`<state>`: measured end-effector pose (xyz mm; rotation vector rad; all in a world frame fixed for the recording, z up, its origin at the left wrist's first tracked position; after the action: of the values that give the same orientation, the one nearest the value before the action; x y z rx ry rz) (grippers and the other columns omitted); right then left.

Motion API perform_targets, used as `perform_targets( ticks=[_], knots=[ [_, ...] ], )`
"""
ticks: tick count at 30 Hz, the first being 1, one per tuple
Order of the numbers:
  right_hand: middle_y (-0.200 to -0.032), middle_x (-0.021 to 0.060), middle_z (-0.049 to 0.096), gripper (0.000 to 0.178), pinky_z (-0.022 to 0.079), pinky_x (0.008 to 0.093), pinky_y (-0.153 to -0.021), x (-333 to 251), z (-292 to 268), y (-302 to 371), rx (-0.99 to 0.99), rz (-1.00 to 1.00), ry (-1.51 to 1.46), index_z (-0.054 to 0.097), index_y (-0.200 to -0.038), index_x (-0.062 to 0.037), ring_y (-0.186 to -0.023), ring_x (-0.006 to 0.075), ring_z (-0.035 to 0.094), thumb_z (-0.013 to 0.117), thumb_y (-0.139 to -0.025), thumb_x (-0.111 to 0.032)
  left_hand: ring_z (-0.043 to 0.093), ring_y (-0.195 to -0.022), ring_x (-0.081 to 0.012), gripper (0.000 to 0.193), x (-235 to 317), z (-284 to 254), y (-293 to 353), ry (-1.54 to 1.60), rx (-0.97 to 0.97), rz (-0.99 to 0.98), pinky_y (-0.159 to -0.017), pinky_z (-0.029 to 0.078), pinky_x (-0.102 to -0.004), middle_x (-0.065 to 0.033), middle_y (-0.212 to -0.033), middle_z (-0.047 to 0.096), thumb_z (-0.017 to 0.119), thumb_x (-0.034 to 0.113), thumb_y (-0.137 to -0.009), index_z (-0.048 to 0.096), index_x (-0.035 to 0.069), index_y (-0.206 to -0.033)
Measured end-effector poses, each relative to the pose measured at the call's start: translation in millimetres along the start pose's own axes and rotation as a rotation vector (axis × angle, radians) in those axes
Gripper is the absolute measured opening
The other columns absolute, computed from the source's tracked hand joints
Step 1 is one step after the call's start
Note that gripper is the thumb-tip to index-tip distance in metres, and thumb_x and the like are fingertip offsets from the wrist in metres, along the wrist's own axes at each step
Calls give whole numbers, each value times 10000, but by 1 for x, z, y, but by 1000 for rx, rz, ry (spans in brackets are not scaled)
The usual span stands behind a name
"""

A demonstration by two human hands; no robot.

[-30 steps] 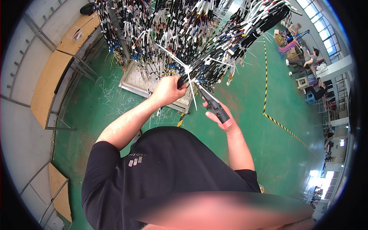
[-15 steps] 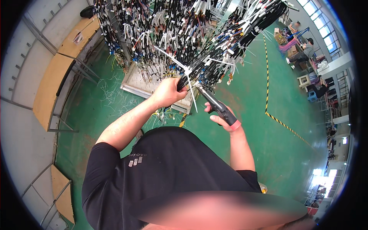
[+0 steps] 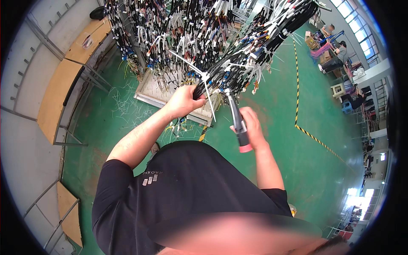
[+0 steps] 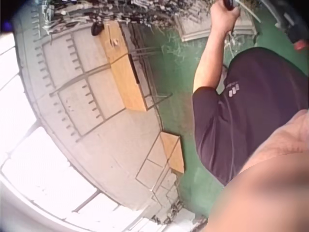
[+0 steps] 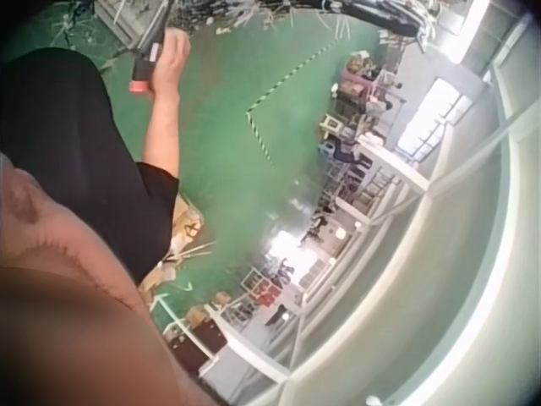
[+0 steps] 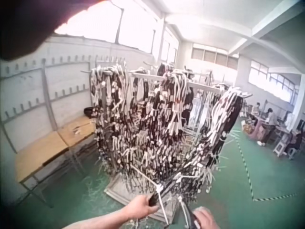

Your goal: Bundling and securing groups of wires within a large cable harness using a cable tie gun.

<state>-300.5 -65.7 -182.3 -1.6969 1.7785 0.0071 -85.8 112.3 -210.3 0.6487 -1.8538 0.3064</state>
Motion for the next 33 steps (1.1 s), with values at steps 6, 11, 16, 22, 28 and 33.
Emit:
perform_targets(
  ticks=[6, 11, 16, 22, 28, 33],
  knots=[
    [-1110, 106, 571, 467, 363, 596, -1196, -6, 14, 10, 145, -118, 380, 662, -1216, -82, -1134, 338, 603, 773, -765, -129, 511, -652, -85, 291, -4, 0, -1, 202, -74, -109, -601, 431, -308, 30, -718, 578, 765, 309, -968, 670, 39, -917],
    [-1094, 139, 659, 425, 523, 417, -1044, 3, 18, 3, 187, 82, -125, 675, -1187, -9, -1032, 316, 680, 817, -800, -110, 570, -600, -73, 268, 5, 9, -1, 465, -151, -183, -563, 443, -249, 4, -708, 660, 664, 257, -1079, 694, 48, -914],
    [-1170, 84, 712, 541, 524, 393, -1024, 34, -4, -11, 101, 415, -1009, 629, -1380, 10, -1097, 197, 684, 761, -865, -89, 579, -596, -60, 217, -5, 15, -6, 439, -124, -154, -536, 439, -243, 15, -709, 663, 672, 231, -1075, 715, 60, -949],
    [-1036, 74, 729, 490, 567, 373, -918, 41, -60, -57, -81, 440, -1128, 646, -1345, 12, -978, 197, 718, 776, -880, -71, 587, -573, -69, 289, -14, 9, -10, 65, 42, -30, -554, 478, -308, 15, -649, 672, 770, 308, -989, 757, 50, -860],
    [-1031, 64, 739, 510, 561, 353, -894, 34, -73, -84, -303, 450, -946, 646, -1360, 14, -966, 193, 719, 794, -879, -69, 593, -557, -99, 272, 1, 4, -5, -37, 81, 25, -556, 486, -334, -35, -659, 692, 775, 304, -977, 779, 38, -922],
    [-1026, 53, 731, 508, 551, 351, -886, 26, -76, -95, -389, 458, -801, 657, -1352, 4, -966, 187, 710, 806, -875, -90, 663, -595, -217, 245, 6, -1, -2, -144, 80, 71, -607, 519, -393, -87, -695, 708, 778, 300, -953, 779, 56, -947]
  ],
)
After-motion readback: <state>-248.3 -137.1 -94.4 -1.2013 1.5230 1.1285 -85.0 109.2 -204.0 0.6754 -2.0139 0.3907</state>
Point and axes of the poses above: each hand's wrist, its own y-axis away from the middle knuckle, its own z-axis out of the palm, x = y × z, the point moved 5 cm from there along -y, towards the middle knuckle
